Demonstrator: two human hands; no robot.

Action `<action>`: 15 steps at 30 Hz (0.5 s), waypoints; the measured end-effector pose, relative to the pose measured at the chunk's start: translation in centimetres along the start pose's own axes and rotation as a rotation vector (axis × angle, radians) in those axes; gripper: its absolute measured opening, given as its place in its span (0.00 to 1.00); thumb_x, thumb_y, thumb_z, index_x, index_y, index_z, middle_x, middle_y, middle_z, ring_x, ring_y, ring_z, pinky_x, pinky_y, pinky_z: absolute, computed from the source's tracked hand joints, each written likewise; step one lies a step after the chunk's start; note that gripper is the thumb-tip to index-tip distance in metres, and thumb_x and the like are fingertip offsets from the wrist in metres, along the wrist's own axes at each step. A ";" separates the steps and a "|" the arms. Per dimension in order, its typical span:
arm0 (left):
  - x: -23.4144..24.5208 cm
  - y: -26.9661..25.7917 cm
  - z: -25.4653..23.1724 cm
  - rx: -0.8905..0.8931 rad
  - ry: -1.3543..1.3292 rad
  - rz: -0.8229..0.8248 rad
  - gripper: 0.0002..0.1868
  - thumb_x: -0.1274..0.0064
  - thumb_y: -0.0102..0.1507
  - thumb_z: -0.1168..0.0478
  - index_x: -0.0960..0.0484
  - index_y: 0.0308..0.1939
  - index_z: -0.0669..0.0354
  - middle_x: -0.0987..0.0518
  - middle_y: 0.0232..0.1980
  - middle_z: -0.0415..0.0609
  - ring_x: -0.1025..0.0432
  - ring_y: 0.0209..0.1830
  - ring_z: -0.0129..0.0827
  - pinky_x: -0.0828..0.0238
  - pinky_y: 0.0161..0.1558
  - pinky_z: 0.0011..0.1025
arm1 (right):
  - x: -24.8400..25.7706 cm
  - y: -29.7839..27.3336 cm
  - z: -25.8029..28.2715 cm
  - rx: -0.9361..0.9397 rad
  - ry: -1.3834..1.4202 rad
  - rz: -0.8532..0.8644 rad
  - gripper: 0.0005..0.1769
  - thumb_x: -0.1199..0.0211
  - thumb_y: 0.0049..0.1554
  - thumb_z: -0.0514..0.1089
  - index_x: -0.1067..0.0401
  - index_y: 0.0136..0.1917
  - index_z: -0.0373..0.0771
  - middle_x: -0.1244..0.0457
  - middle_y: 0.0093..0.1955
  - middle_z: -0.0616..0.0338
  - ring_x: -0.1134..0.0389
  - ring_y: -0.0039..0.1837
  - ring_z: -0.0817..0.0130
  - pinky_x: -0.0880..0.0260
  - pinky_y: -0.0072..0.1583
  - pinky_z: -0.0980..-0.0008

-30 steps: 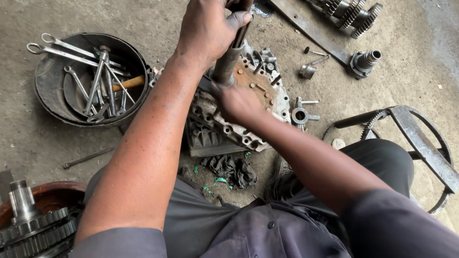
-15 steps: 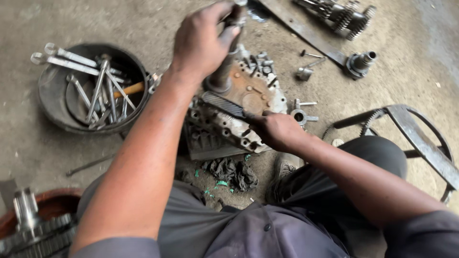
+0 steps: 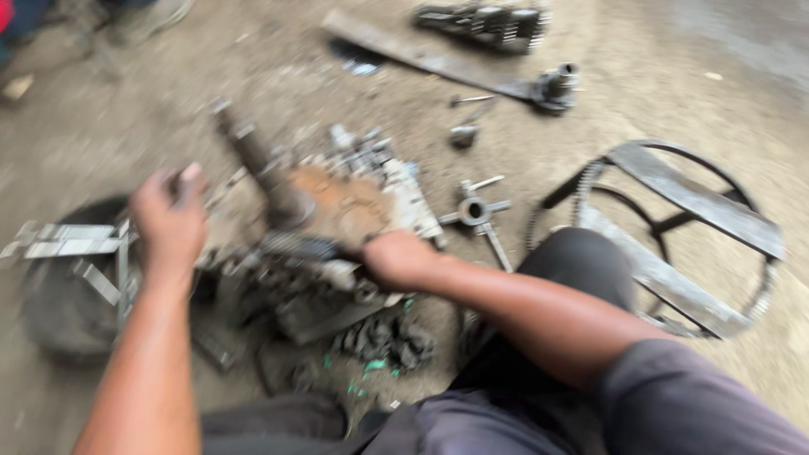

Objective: The person cleans the surfaces of a metal transmission casing using a wire brush and a metal file while seated.

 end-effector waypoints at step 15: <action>-19.8 4.5 -0.9 0.215 -0.066 0.048 0.05 0.55 0.73 0.74 0.25 0.51 0.71 0.18 0.46 0.55 0.24 0.42 0.33 0.26 0.45 0.29 | -0.8 3.6 -11.7 -0.079 0.040 -0.090 0.09 0.42 0.52 0.47 0.22 0.43 0.49 0.29 0.41 0.54 0.26 0.45 0.52 0.27 0.45 0.50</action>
Point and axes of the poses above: each hand's wrist, its own y-axis towards the middle knuckle, its own x-axis out of the back of the hand, z = x × y, the point moved 6 cm from there along y, towards the middle knuckle
